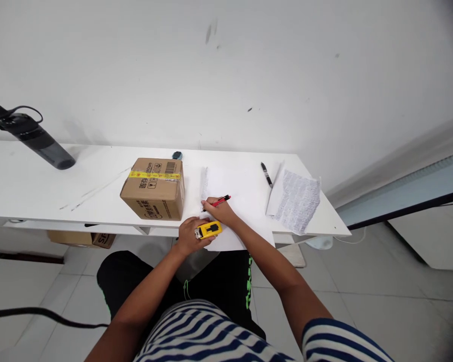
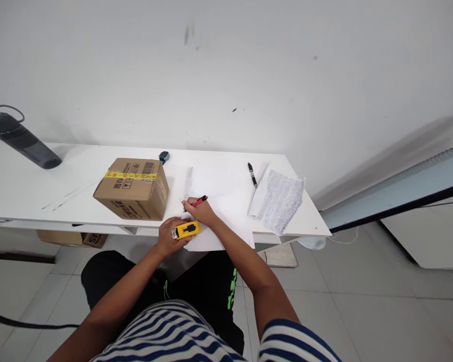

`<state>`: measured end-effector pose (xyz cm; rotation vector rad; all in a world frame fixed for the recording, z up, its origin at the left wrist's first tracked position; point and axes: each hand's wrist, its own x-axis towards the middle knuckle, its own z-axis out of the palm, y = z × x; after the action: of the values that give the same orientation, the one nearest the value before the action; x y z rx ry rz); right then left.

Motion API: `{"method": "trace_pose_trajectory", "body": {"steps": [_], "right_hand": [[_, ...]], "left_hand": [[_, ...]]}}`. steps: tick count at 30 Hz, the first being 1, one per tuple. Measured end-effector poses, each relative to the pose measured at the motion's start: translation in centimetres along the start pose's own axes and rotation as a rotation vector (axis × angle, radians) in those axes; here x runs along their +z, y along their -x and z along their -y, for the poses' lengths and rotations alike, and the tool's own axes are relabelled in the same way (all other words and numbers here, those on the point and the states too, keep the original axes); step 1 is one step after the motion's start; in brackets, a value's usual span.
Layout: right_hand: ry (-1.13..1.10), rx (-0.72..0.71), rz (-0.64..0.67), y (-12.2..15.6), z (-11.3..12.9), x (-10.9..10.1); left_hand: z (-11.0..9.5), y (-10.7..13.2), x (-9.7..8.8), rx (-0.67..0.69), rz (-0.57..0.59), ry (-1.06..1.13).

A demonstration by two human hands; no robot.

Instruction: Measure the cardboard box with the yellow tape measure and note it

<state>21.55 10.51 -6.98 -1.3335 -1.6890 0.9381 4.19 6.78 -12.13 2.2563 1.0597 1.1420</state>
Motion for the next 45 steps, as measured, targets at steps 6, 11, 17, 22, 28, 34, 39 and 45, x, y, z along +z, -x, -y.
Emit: {"method": "trace_pose_trajectory", "body": {"steps": [6,11,17,22,28,34,39,45], "right_hand": [[-0.005,-0.005,-0.012,0.1,-0.1,0.1],[0.035,-0.018,-0.084,0.1,-0.1,0.2],[0.017,-0.014,-0.017,0.0,-0.2,0.2],[0.023,-0.010,-0.058,0.2,-0.4,0.2],[0.003,0.031,-0.075,0.2,-0.5,0.2],[-0.025,0.058,-0.104,0.3,-0.4,0.3],[-0.014,0.058,-0.156,0.3,-0.5,0.5],[-0.039,0.057,-0.114,0.1,-0.6,0.4]], "left_hand": [[0.4,0.1,0.4,-0.016,0.022,-0.037],[0.6,0.3,0.6,0.099,-0.040,-0.076],[1.0,0.4,1.0,0.222,-0.135,-0.098],[1.1,0.6,1.1,0.172,-0.111,-0.074],[1.1,0.5,1.3,0.116,-0.086,-0.048],[0.8,0.4,1.1,0.106,-0.087,-0.067],[0.7,0.4,0.9,0.112,-0.091,-0.108],[0.9,0.5,1.2,0.150,-0.147,-0.138]]}}
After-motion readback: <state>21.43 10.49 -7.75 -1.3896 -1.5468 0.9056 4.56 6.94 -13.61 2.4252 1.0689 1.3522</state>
